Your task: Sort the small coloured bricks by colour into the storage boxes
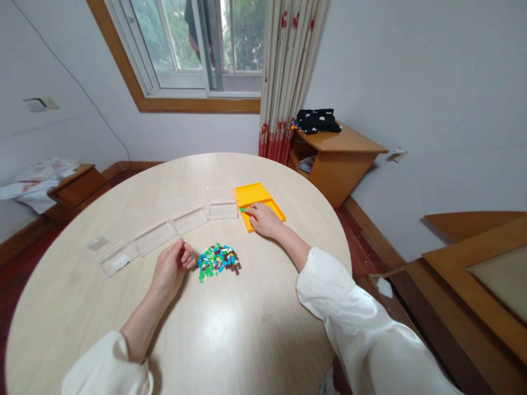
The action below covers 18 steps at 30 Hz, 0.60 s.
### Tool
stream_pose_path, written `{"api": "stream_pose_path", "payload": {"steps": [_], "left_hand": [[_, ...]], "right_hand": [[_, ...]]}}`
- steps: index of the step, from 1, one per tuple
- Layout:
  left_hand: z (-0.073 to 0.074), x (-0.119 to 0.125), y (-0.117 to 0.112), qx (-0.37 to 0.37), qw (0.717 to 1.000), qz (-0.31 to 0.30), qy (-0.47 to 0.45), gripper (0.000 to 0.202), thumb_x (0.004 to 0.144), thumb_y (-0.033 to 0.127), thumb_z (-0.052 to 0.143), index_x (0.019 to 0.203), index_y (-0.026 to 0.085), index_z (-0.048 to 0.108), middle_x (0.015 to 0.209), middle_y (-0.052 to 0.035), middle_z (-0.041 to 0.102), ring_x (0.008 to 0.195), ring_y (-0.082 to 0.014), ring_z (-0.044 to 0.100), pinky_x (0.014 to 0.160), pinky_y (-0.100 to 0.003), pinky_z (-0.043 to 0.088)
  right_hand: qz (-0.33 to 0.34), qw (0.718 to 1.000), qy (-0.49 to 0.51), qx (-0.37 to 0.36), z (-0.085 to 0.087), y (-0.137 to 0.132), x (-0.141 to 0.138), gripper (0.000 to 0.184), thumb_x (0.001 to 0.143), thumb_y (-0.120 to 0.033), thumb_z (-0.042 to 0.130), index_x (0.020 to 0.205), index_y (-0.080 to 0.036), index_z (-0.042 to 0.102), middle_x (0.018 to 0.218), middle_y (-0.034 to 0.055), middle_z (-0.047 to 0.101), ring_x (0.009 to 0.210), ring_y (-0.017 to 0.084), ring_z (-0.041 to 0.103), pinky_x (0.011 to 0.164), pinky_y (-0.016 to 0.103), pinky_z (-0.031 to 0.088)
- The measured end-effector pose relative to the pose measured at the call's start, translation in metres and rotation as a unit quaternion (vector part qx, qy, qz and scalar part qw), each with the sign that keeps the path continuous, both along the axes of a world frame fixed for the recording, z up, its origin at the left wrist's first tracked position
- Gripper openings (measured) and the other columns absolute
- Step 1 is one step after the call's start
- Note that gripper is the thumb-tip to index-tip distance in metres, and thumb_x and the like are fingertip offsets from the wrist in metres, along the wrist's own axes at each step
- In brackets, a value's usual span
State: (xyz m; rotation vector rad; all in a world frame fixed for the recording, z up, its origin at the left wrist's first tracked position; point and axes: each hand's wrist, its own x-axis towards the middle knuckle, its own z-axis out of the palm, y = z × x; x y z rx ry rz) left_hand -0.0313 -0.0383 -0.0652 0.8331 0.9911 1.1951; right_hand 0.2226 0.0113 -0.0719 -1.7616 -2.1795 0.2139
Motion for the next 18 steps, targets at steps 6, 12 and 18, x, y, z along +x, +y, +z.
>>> {"api": "stream_pose_path", "payload": {"steps": [6, 12, 18], "left_hand": [[-0.0005, -0.0007, 0.0001, 0.006, 1.000, -0.005, -0.001, 0.037, 0.083, 0.033, 0.058, 0.052, 0.014, 0.050, 0.045, 0.0050, 0.032, 0.041, -0.0067, 0.033, 0.042, -0.019, 0.029], [-0.0005, 0.0011, 0.0014, -0.005, 1.000, 0.015, -0.019, 0.036, 0.083, 0.026, 0.054, 0.050, 0.013, 0.053, 0.043, 0.0044, 0.032, 0.039, -0.0066, 0.031, 0.040, -0.018, 0.027], [0.0025, 0.0022, 0.0013, -0.016, 0.999, 0.029, -0.019, 0.036, 0.085, 0.023, 0.049, 0.051, 0.012, 0.056, 0.041, 0.0046, 0.031, 0.037, -0.0064, 0.030, 0.039, -0.017, 0.028]], "right_hand": [[-0.004, 1.000, -0.004, -0.012, 0.0017, -0.0007, -0.0001, 0.040, 0.089, -0.012, 0.039, 0.122, -0.016, 0.061, 0.119, 0.0114, 0.059, 0.111, 0.021, 0.051, 0.095, 0.034, 0.038], [0.000, 1.000, -0.001, -0.013, -0.0006, 0.0011, 0.0002, 0.039, 0.089, -0.012, 0.041, 0.123, -0.013, 0.060, 0.120, 0.0127, 0.058, 0.110, 0.021, 0.051, 0.096, 0.033, 0.037], [0.003, 1.000, -0.004, -0.006, -0.0036, 0.0039, 0.0021, 0.039, 0.089, -0.012, 0.040, 0.123, -0.013, 0.060, 0.118, 0.0131, 0.059, 0.108, 0.021, 0.051, 0.096, 0.034, 0.037]]}}
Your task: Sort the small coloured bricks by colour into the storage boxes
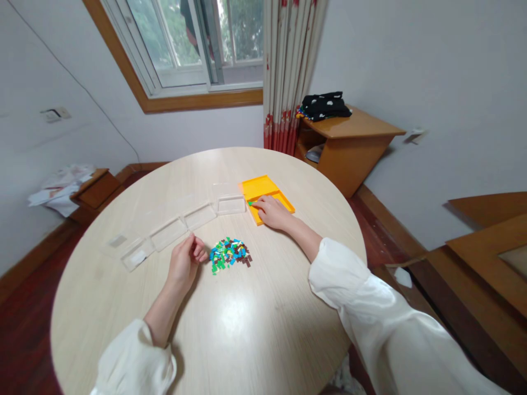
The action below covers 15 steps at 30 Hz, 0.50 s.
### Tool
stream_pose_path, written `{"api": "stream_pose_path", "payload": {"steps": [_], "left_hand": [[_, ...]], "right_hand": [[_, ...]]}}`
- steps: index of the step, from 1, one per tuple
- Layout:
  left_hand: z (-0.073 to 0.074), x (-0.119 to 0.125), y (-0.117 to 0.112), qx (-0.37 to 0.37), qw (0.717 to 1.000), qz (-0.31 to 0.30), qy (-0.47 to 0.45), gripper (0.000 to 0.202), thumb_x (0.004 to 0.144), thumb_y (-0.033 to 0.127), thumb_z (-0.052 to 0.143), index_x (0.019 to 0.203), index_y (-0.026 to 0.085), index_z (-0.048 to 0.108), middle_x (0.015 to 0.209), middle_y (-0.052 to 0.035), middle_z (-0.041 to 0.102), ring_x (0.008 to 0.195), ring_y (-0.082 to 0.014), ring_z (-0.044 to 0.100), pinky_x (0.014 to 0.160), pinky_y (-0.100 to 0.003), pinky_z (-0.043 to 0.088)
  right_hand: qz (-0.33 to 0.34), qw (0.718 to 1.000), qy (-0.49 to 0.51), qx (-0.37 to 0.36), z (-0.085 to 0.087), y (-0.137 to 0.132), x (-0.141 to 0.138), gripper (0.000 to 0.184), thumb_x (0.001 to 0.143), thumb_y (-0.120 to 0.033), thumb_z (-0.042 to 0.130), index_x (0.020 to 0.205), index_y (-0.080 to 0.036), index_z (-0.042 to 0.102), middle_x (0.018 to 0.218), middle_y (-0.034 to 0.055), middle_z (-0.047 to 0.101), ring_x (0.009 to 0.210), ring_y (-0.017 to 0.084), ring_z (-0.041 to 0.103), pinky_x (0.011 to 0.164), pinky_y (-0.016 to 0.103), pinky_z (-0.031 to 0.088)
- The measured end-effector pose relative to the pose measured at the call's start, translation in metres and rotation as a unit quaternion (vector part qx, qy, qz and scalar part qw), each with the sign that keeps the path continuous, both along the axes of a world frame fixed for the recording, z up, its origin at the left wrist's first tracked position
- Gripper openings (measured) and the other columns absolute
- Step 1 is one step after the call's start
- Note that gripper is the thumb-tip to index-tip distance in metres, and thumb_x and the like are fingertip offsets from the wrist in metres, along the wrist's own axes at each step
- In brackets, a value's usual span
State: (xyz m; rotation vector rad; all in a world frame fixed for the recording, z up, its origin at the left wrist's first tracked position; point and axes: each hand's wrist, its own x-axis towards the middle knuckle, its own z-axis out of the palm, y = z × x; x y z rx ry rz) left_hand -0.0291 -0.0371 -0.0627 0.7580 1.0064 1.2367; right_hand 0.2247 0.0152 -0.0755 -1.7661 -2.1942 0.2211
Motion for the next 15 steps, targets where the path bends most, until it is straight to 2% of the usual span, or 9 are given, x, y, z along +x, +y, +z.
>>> {"api": "stream_pose_path", "payload": {"steps": [15], "left_hand": [[-0.0026, -0.0013, 0.0030, 0.010, 1.000, 0.003, 0.007, 0.036, 0.084, 0.023, 0.052, 0.050, 0.012, 0.057, 0.041, 0.0041, 0.032, 0.038, -0.0065, 0.031, 0.039, -0.018, 0.029]], "right_hand": [[0.003, 1.000, -0.022, -0.006, 0.0050, -0.0015, -0.0007, 0.039, 0.090, -0.014, 0.039, 0.123, -0.014, 0.060, 0.116, 0.0136, 0.059, 0.107, 0.023, 0.052, 0.094, 0.036, 0.038]]}}
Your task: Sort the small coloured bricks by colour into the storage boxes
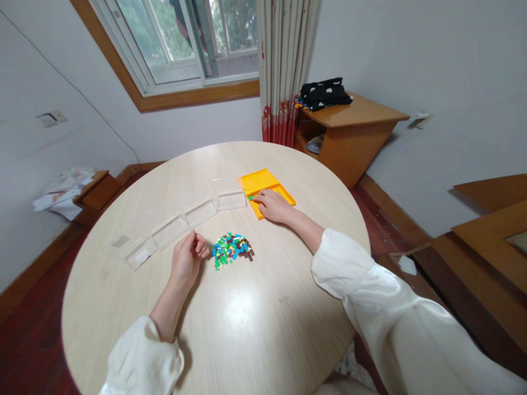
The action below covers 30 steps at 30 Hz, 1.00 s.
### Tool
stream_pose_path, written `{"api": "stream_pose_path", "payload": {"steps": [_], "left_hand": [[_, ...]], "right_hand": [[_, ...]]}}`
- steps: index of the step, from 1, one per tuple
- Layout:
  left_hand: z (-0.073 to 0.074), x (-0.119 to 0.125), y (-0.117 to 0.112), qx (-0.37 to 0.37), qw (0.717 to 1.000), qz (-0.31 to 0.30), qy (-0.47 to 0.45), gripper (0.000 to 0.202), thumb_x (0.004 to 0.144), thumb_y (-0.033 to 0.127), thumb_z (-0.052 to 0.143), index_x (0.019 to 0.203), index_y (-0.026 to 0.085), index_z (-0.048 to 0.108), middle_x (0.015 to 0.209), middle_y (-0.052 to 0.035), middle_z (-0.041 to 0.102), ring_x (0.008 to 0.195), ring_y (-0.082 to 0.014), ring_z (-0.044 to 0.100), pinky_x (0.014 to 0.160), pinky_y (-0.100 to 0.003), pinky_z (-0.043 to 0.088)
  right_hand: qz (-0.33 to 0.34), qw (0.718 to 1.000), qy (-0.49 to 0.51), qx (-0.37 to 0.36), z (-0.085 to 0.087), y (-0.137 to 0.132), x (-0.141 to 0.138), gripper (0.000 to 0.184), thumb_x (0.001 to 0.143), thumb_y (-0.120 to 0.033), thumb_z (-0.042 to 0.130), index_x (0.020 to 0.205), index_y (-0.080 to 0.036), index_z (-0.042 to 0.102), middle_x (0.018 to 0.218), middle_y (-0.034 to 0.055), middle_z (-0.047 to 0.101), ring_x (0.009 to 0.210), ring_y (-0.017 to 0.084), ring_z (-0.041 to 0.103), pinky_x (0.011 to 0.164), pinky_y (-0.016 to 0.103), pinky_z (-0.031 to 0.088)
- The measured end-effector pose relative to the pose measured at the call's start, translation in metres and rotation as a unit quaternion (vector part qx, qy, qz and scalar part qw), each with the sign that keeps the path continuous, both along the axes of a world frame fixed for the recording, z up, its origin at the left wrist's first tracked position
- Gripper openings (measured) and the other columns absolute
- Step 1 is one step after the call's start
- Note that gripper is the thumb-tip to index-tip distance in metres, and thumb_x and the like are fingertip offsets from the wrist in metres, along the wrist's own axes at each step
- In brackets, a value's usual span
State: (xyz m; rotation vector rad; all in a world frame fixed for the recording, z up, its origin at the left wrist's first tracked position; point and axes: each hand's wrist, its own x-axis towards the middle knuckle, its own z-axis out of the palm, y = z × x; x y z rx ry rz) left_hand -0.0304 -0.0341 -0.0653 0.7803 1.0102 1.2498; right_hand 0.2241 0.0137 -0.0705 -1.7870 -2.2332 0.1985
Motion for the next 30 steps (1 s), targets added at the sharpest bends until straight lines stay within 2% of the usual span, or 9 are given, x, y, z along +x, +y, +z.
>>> {"api": "stream_pose_path", "payload": {"steps": [6, 15, 23, 30], "left_hand": [[-0.0012, -0.0013, 0.0004, 0.009, 1.000, -0.008, 0.000, 0.034, 0.082, 0.026, 0.056, 0.051, 0.012, 0.057, 0.041, 0.0044, 0.032, 0.038, -0.0065, 0.031, 0.040, -0.018, 0.028], [0.0024, 0.0006, -0.0019, 0.002, 1.000, -0.002, 0.005, 0.038, 0.086, 0.024, 0.050, 0.049, 0.012, 0.055, 0.040, 0.0041, 0.031, 0.038, -0.0064, 0.030, 0.040, -0.018, 0.028], [-0.0029, -0.0020, 0.0004, 0.028, 0.999, -0.016, 0.025, 0.037, 0.083, 0.034, 0.058, 0.053, 0.013, 0.054, 0.043, 0.0057, 0.030, 0.039, -0.0063, 0.030, 0.040, -0.018, 0.029], [0.0000, -0.0007, -0.0010, 0.020, 1.000, -0.012, 0.019, 0.037, 0.083, 0.031, 0.057, 0.051, 0.013, 0.054, 0.041, 0.0054, 0.030, 0.039, -0.0061, 0.030, 0.040, -0.018, 0.029]], "right_hand": [[0.002, 1.000, 0.002, 0.004, -0.0015, 0.0004, -0.0002, 0.039, 0.090, -0.014, 0.038, 0.122, -0.014, 0.061, 0.116, 0.0136, 0.060, 0.108, 0.023, 0.052, 0.094, 0.036, 0.039], [-0.001, 1.000, 0.000, 0.005, -0.0022, 0.0010, -0.0005, 0.039, 0.090, -0.013, 0.039, 0.122, -0.014, 0.061, 0.117, 0.0130, 0.059, 0.108, 0.022, 0.051, 0.096, 0.035, 0.038], [0.002, 1.000, 0.006, -0.001, -0.0012, 0.0009, -0.0002, 0.039, 0.091, -0.014, 0.039, 0.123, -0.014, 0.060, 0.118, 0.0127, 0.059, 0.108, 0.022, 0.051, 0.095, 0.035, 0.037], [0.003, 1.000, 0.007, 0.005, -0.0002, 0.0004, -0.0006, 0.038, 0.090, -0.013, 0.040, 0.122, -0.014, 0.061, 0.115, 0.0130, 0.059, 0.107, 0.023, 0.051, 0.095, 0.036, 0.038]]}}
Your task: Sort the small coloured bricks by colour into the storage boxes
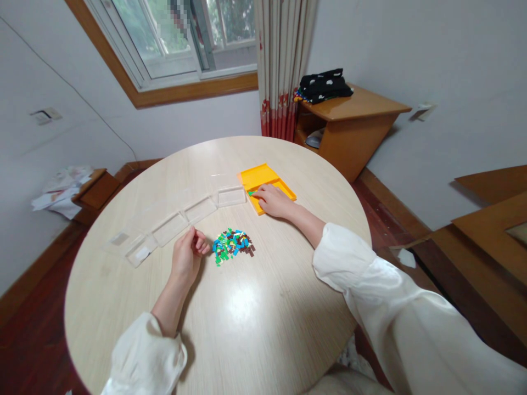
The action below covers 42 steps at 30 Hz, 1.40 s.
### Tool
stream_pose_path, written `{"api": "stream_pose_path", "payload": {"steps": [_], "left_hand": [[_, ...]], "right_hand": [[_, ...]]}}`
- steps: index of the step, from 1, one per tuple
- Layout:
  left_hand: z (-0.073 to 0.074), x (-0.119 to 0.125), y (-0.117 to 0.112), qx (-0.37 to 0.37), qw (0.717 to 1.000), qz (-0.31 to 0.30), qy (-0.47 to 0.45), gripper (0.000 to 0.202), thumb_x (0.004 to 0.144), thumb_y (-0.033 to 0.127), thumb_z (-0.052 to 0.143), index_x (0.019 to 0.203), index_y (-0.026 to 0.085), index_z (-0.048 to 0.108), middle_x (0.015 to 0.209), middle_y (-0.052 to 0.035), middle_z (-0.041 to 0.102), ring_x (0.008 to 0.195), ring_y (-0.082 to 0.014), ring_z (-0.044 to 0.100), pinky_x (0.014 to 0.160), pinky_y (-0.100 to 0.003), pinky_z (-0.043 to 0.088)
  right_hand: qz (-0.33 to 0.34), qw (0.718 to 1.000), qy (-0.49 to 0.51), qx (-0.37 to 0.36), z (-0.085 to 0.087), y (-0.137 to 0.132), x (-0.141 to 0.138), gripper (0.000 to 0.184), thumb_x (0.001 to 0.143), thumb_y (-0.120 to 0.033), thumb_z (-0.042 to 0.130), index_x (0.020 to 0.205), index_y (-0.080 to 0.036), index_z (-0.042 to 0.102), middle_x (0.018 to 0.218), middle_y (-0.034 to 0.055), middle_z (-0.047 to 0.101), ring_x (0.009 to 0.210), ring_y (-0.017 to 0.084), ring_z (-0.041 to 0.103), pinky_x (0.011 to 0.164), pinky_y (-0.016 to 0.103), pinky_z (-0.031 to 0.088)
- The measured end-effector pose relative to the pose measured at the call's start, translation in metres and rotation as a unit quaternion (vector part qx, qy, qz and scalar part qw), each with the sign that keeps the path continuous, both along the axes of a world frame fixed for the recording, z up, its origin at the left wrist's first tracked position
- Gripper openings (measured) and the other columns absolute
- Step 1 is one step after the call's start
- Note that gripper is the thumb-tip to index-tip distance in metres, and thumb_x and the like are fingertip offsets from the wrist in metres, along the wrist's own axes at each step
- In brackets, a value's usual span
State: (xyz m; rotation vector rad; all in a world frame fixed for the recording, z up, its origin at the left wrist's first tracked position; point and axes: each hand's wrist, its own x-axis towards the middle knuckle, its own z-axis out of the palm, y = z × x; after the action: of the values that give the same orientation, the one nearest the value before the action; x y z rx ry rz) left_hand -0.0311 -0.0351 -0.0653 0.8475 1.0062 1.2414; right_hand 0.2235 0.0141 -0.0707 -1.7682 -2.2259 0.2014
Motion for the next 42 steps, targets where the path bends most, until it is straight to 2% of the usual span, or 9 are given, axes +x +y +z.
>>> {"api": "stream_pose_path", "payload": {"steps": [9, 14, 19, 25, 28, 34, 42], "left_hand": [[0.001, 0.001, 0.000, -0.007, 1.000, 0.001, -0.010, 0.038, 0.082, 0.029, 0.058, 0.048, 0.013, 0.051, 0.041, 0.0046, 0.032, 0.039, -0.0060, 0.031, 0.040, -0.018, 0.028], [-0.001, -0.001, 0.001, -0.005, 1.000, -0.002, -0.010, 0.037, 0.082, 0.030, 0.058, 0.049, 0.013, 0.051, 0.041, 0.0048, 0.033, 0.039, -0.0059, 0.031, 0.039, -0.017, 0.028], [0.000, 0.000, 0.001, -0.001, 1.000, -0.005, 0.003, 0.038, 0.083, 0.035, 0.058, 0.052, 0.013, 0.053, 0.041, 0.0061, 0.030, 0.038, -0.0057, 0.029, 0.040, -0.018, 0.028], [0.000, -0.001, 0.002, 0.004, 1.000, -0.007, 0.009, 0.038, 0.083, 0.035, 0.058, 0.052, 0.013, 0.053, 0.041, 0.0061, 0.030, 0.038, -0.0059, 0.030, 0.040, -0.018, 0.029], [-0.001, -0.002, 0.002, 0.006, 1.000, -0.013, 0.012, 0.038, 0.083, 0.037, 0.059, 0.053, 0.014, 0.053, 0.041, 0.0062, 0.030, 0.038, -0.0062, 0.030, 0.040, -0.018, 0.029], [-0.001, -0.001, 0.002, 0.004, 1.000, -0.003, 0.002, 0.037, 0.080, 0.036, 0.061, 0.053, 0.013, 0.053, 0.041, 0.0063, 0.030, 0.038, -0.0057, 0.029, 0.040, -0.018, 0.027], [-0.005, -0.003, 0.003, 0.012, 1.000, -0.013, 0.016, 0.039, 0.081, 0.039, 0.060, 0.053, 0.014, 0.050, 0.042, 0.0066, 0.030, 0.039, -0.0058, 0.029, 0.040, -0.018, 0.027]], "right_hand": [[0.004, 1.000, -0.004, 0.014, -0.002, 0.001, 0.000, 0.036, 0.089, -0.013, 0.041, 0.117, -0.013, 0.063, 0.113, 0.0128, 0.061, 0.105, 0.023, 0.052, 0.092, 0.034, 0.038], [-0.003, 0.997, 0.019, 0.076, 0.007, -0.003, -0.003, 0.032, 0.090, -0.014, 0.040, 0.107, -0.011, 0.067, 0.107, 0.0132, 0.063, 0.099, 0.022, 0.053, 0.088, 0.034, 0.037], [0.078, 0.988, 0.063, 0.117, 0.011, -0.011, -0.015, 0.025, 0.087, -0.013, 0.044, 0.098, -0.013, 0.067, 0.095, 0.0099, 0.066, 0.091, 0.020, 0.054, 0.084, 0.032, 0.037], [0.230, 0.966, 0.091, 0.070, 0.009, -0.027, -0.038, 0.021, 0.081, -0.008, 0.048, 0.091, -0.014, 0.067, 0.088, 0.0073, 0.066, 0.085, 0.017, 0.054, 0.081, 0.030, 0.040], [0.275, 0.955, 0.105, 0.045, 0.012, -0.034, -0.044, 0.019, 0.077, -0.006, 0.050, 0.083, -0.015, 0.067, 0.083, 0.0051, 0.064, 0.082, 0.016, 0.054, 0.080, 0.029, 0.041], [0.308, 0.946, 0.103, 0.016, 0.012, -0.037, -0.045, 0.019, 0.073, -0.008, 0.056, 0.084, -0.015, 0.069, 0.082, 0.0049, 0.064, 0.082, 0.016, 0.054, 0.079, 0.029, 0.041], [0.305, 0.948, 0.089, 0.001, 0.010, -0.035, -0.043, 0.019, 0.075, -0.012, 0.060, 0.089, -0.016, 0.071, 0.083, 0.0050, 0.065, 0.081, 0.016, 0.055, 0.079, 0.029, 0.042]]}}
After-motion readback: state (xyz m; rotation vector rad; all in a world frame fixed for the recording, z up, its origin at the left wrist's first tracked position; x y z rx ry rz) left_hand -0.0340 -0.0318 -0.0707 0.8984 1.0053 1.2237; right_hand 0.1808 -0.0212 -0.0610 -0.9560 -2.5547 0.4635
